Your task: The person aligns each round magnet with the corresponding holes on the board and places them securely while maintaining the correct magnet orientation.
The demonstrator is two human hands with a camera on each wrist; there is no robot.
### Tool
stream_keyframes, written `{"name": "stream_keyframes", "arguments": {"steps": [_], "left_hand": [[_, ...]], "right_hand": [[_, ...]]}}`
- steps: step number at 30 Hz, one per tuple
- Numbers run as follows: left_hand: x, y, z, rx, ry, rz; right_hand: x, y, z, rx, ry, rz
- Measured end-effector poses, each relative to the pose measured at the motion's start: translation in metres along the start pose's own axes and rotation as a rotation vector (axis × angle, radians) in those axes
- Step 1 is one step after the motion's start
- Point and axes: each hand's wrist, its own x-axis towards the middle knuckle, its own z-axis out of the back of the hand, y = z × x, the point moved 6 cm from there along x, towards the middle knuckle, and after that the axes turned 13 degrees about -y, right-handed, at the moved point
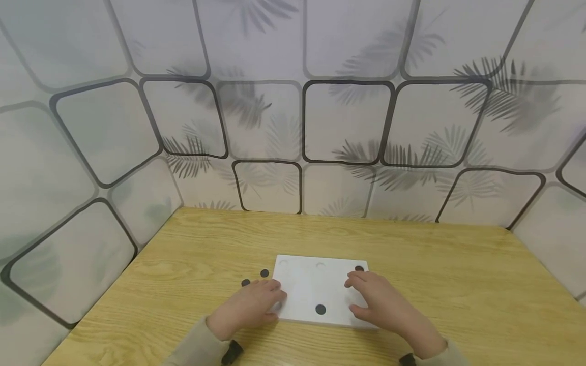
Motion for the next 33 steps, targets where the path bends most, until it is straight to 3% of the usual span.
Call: {"name": "stream_keyframes", "arguments": {"steps": [15,23,33], "left_hand": [[0.0,-0.003,0.0,-0.005,-0.014,-0.01],[-0.001,-0.002,-0.001,-0.006,-0.017,-0.013],[-0.001,-0.002,0.0,-0.002,-0.02,-0.017]], "right_hand": [[-0.004,-0.008,-0.008,0.033,0.124,-0.053],[-0.006,-0.011,-0.016,0.062,0.236,-0.129],[-0.01,-0.012,-0.022,0.072,0.29,-0.17]]}}
